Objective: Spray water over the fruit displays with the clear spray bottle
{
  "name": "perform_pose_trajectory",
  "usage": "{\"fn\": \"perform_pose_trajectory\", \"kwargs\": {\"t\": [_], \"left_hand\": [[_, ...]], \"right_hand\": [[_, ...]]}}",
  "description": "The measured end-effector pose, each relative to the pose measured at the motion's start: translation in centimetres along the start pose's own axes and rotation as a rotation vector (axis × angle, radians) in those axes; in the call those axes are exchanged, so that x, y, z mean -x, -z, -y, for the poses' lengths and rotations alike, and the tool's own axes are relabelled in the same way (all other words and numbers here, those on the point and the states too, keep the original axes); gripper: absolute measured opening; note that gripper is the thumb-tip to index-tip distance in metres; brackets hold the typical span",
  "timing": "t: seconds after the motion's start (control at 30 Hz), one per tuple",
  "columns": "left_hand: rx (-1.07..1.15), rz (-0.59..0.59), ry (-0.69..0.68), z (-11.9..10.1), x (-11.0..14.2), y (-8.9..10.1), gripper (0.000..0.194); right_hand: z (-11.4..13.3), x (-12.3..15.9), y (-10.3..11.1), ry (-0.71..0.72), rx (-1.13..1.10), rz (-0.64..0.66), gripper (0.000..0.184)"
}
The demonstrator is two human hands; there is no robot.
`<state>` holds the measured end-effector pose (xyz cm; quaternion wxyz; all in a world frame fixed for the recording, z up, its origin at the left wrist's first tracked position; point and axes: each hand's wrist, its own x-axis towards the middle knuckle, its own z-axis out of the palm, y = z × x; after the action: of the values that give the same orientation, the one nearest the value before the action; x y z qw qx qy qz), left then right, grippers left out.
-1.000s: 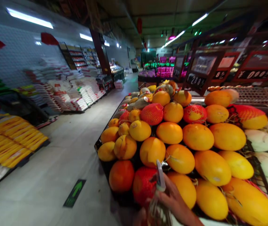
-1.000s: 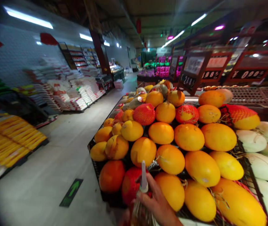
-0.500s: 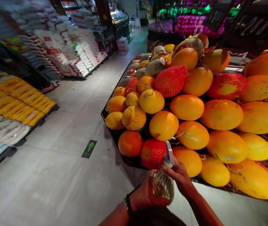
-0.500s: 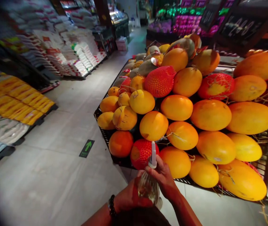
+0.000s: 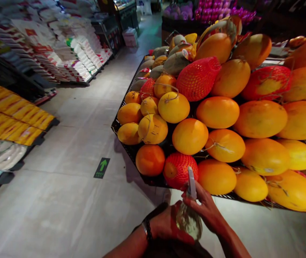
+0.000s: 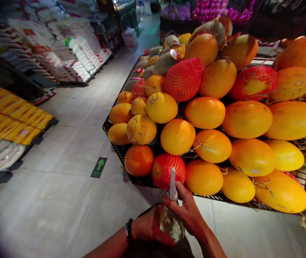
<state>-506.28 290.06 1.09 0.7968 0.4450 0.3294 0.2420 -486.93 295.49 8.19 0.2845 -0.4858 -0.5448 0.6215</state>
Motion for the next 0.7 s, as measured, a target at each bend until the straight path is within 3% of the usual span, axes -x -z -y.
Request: {"fn": "perform_pose_trajectory", "kwargs": {"t": [0.23, 0.43, 0.57, 0.7], "left_hand": [[0.03, 0.02, -0.059, 2.8, 2.0, -1.6, 0.094], [-0.139, 0.12, 0.007, 4.8, 6.2, -2.4, 0.086], [-0.183, 0.036, 0.084, 7.2, 9.3, -3.5, 0.082], [-0.188, -0.031, 0.021, 8.4, 11.6, -4.0, 0.069]], "right_hand": [[-1.3, 3.9, -2.2, 0.055, 0.007, -0.072, 0.042], [-5.0, 7.9, -5.3, 0.047, -0.136, -0.095, 0.051], [-7.1, 10.0, -7.6, -0.068, -0.218, -0.137, 0.048], [-6.9, 10.6, -10.2, -0.088, -0.24, -0.13, 0.052]]}}
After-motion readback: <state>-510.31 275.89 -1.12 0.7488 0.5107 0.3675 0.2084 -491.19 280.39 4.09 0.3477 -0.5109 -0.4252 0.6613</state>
